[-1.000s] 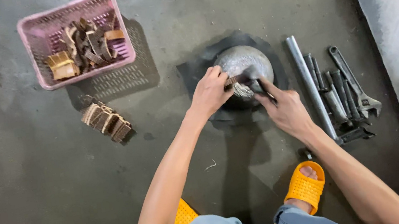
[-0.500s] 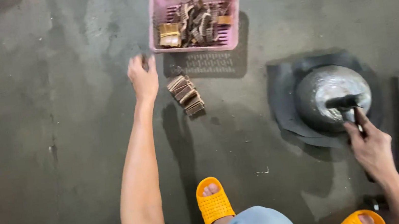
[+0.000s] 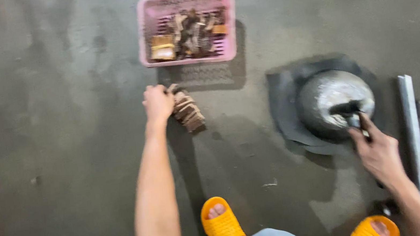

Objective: Hammering and sorting curved metal parts on an anvil on the workshop floor.

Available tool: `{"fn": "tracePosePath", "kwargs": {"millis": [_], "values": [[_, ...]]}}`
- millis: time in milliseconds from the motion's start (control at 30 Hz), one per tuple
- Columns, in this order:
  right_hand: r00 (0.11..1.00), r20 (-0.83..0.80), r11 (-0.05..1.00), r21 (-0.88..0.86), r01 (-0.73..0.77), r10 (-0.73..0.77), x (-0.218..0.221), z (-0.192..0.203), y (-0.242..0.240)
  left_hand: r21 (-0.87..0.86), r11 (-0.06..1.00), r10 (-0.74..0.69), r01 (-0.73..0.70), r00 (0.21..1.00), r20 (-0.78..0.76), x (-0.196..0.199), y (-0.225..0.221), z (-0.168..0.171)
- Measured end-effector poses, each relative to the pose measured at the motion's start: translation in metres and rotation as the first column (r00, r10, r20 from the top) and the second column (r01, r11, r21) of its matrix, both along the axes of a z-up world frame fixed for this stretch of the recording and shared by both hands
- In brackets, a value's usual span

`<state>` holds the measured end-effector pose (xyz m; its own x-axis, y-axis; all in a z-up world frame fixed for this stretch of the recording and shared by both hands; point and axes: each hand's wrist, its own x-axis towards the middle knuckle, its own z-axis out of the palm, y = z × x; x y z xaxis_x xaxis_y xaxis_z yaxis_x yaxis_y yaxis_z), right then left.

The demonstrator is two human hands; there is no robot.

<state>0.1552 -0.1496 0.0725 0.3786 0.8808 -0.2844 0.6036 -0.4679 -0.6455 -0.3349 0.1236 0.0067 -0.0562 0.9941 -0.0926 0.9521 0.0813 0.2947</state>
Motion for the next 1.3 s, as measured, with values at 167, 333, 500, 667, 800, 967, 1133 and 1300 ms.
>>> {"fn": "tracePosePath", "kwargs": {"millis": [167,333,500,667,800,967,1133,1300], "values": [[0.995,-0.045,0.996,-0.006,0.088,-0.088,0.012,-0.016,-0.007,0.268,0.956,-0.205,0.121,0.928,0.311,0.083,-0.054,0.04],[0.836,-0.427,0.938,-0.192,0.289,-0.345,0.014,0.02,0.012,0.235,0.909,-0.415,0.343,0.718,0.559,0.23,-0.109,0.059],[0.809,-0.466,0.922,-0.039,0.385,-0.358,0.016,0.045,0.006,0.242,0.837,-0.518,0.491,0.567,0.64,0.336,-0.138,0.022],[0.94,-0.262,0.964,0.097,0.249,-0.217,0.021,0.019,-0.012,0.332,0.794,-0.588,0.509,0.508,0.629,0.331,-0.138,0.012],[0.999,-0.031,0.996,0.077,0.044,-0.042,0.018,0.019,-0.006,0.398,0.733,-0.669,0.552,0.481,0.566,0.327,-0.141,0.001],[1.0,0.003,0.985,0.175,-0.009,0.009,0.001,0.056,0.005,0.386,0.724,-0.681,0.571,0.503,0.532,0.329,-0.142,0.001],[0.989,0.122,0.875,0.466,-0.132,0.084,0.006,0.024,-0.005,0.385,0.717,-0.687,0.581,0.496,0.531,0.328,-0.141,0.002],[0.99,0.056,0.986,0.091,-0.137,0.132,0.012,0.047,0.016,0.392,0.715,-0.689,0.579,0.487,0.537,0.327,-0.142,0.0]]}}
